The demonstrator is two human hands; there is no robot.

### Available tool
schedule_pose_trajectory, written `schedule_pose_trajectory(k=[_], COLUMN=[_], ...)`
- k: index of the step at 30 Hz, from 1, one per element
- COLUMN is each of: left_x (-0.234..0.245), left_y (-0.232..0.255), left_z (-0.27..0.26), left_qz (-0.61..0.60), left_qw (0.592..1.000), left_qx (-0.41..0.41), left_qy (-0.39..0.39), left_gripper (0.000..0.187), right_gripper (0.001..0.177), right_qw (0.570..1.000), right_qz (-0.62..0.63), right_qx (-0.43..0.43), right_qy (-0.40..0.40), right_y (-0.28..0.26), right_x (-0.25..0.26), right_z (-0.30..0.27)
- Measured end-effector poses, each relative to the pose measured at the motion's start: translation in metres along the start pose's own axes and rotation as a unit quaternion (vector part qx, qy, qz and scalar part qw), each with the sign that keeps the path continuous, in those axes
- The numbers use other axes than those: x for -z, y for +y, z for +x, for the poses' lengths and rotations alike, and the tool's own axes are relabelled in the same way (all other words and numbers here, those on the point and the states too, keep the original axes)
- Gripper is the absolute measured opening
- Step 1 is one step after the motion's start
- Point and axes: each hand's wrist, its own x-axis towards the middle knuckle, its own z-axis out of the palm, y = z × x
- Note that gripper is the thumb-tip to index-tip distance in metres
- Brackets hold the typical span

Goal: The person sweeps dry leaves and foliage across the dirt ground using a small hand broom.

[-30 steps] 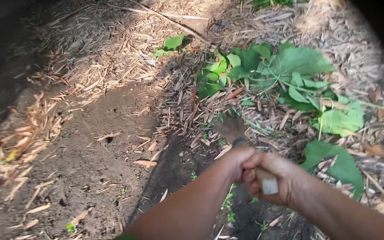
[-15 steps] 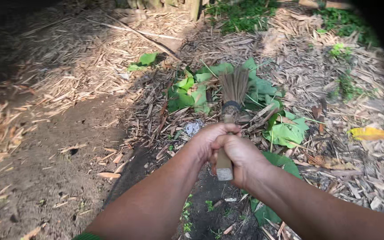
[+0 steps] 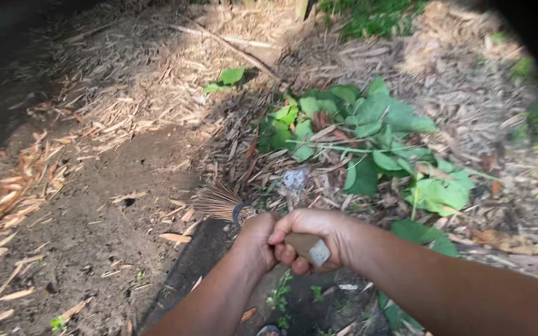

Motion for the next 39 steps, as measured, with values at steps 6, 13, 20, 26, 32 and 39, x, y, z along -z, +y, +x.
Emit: schedule_pose_trajectory(k=[6, 13, 20, 26, 32, 39], left_x=[0.039, -0.047, -0.056, -0.010, 0.091, 0.127], left_y=[-0.019, 0.004, 0.173, 0.206, 0.180, 0.130], left_z=[0.164, 0.188, 0.090, 0.035, 0.070, 0.178], left_qz=[0.166, 0.212, 0.448, 0.460, 0.310, 0.202], left_qw=[0.964, 0.881, 0.779, 0.847, 0.940, 0.976], left_qx=[0.129, 0.023, -0.259, -0.233, -0.143, -0.007], left_qy=[-0.161, -0.423, -0.355, -0.131, -0.012, -0.080], left_gripper=[0.016, 0.011, 0.021, 0.022, 0.023, 0.024], right_gripper=[0.009, 0.015, 0.015, 0.007, 0.008, 0.014], right_qw=[0.990, 0.945, 0.864, 0.925, 0.986, 0.999], right_qz=[0.079, 0.091, 0.168, 0.111, 0.028, 0.027], right_qx=[0.035, 0.200, 0.370, 0.298, 0.153, 0.026], right_qy=[0.108, 0.241, 0.296, 0.209, 0.067, 0.033], right_y=[-0.017, -0.053, -0.093, -0.102, -0.114, -0.123], right_x=[0.009, -0.019, -0.124, -0.137, -0.123, -0.082], right_z=[0.083, 0.081, 0.073, 0.074, 0.136, 0.181])
